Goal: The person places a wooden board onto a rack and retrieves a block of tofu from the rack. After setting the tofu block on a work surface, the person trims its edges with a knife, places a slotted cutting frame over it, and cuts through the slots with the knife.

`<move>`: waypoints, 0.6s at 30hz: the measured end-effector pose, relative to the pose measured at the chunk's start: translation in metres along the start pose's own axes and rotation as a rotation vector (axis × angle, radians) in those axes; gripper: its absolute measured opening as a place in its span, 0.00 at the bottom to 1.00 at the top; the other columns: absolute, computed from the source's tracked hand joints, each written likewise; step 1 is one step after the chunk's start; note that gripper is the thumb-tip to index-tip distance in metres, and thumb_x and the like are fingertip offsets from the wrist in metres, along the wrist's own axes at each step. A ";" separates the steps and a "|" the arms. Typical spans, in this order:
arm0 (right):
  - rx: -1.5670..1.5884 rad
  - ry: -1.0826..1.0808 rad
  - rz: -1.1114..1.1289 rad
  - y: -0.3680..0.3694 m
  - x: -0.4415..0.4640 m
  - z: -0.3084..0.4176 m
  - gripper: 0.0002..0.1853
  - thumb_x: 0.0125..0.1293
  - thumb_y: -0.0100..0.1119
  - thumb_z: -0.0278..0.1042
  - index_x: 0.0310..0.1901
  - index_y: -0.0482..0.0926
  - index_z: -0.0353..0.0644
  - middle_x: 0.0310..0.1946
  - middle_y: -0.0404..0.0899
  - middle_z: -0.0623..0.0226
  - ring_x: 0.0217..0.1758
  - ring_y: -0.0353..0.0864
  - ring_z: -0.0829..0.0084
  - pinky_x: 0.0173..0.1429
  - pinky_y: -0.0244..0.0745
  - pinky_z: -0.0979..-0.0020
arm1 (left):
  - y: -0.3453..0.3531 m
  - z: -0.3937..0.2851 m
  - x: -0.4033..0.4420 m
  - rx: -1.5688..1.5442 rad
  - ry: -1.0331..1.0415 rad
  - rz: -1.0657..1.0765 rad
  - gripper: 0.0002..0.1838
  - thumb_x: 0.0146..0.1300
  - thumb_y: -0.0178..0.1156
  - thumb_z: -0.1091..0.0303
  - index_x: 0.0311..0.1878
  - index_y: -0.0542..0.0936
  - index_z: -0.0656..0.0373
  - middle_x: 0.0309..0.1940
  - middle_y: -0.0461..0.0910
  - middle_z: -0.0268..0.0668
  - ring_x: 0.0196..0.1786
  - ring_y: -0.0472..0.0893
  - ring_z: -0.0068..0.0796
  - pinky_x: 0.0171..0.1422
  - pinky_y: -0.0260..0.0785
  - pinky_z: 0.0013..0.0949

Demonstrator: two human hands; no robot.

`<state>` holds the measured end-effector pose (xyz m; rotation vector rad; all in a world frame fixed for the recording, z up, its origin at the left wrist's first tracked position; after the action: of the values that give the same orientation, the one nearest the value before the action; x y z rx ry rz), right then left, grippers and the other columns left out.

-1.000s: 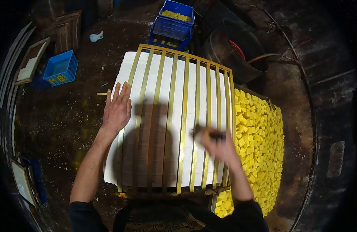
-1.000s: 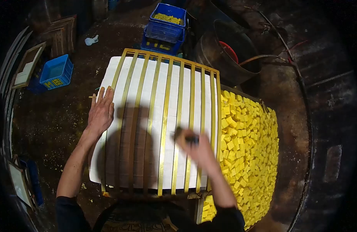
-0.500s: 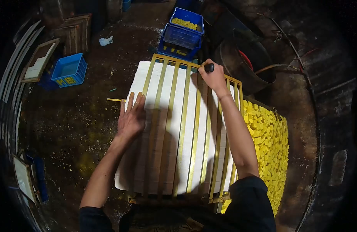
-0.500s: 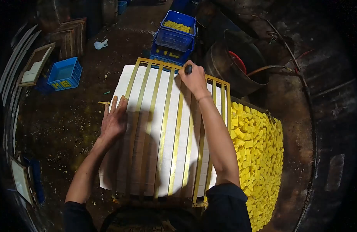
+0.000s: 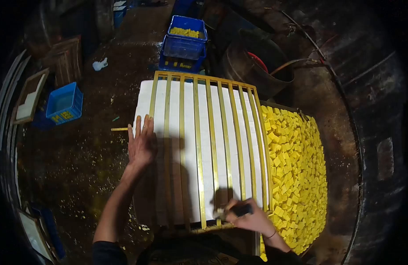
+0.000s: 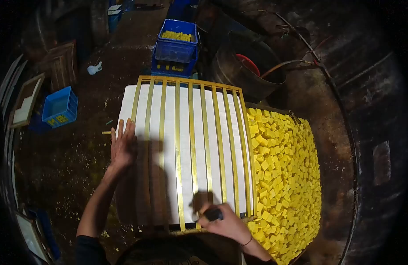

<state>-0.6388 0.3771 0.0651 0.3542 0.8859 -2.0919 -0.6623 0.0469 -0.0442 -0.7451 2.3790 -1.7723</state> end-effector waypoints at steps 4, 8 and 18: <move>0.045 -0.469 -0.409 -0.075 0.059 0.090 0.04 0.59 0.59 0.27 0.30 0.76 0.36 0.24 0.74 0.70 0.31 0.73 0.85 0.35 0.68 0.80 | -0.002 0.001 -0.005 -0.007 0.037 -0.011 0.30 0.66 0.47 0.68 0.71 0.57 0.60 0.72 0.57 0.43 0.77 0.48 0.46 0.77 0.35 0.59; -0.075 -0.696 -0.588 -0.117 0.169 0.127 0.10 0.61 0.59 0.36 0.30 0.75 0.38 0.20 0.72 0.66 0.24 0.69 0.82 0.30 0.67 0.73 | -0.009 -0.004 -0.007 -0.026 0.079 -0.121 0.31 0.64 0.50 0.68 0.71 0.58 0.62 0.72 0.58 0.45 0.77 0.49 0.48 0.75 0.42 0.63; -0.557 -0.750 -0.650 -0.112 0.333 0.183 0.12 0.55 0.59 0.37 0.28 0.77 0.35 0.22 0.78 0.47 0.26 0.80 0.54 0.33 0.74 0.63 | -0.009 -0.002 -0.005 0.051 0.054 -0.189 0.28 0.64 0.52 0.64 0.68 0.66 0.58 0.70 0.62 0.41 0.75 0.54 0.46 0.73 0.49 0.62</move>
<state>-0.9242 0.1029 0.0747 -1.0684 1.1248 -2.1290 -0.6558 0.0488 -0.0364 -0.9553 2.3561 -1.9393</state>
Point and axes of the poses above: each hand's wrist, its own x-axis towards the middle knuckle, its own y-axis out of the palm, z = x × y, the point moved 8 cm from there along x, towards the middle knuckle
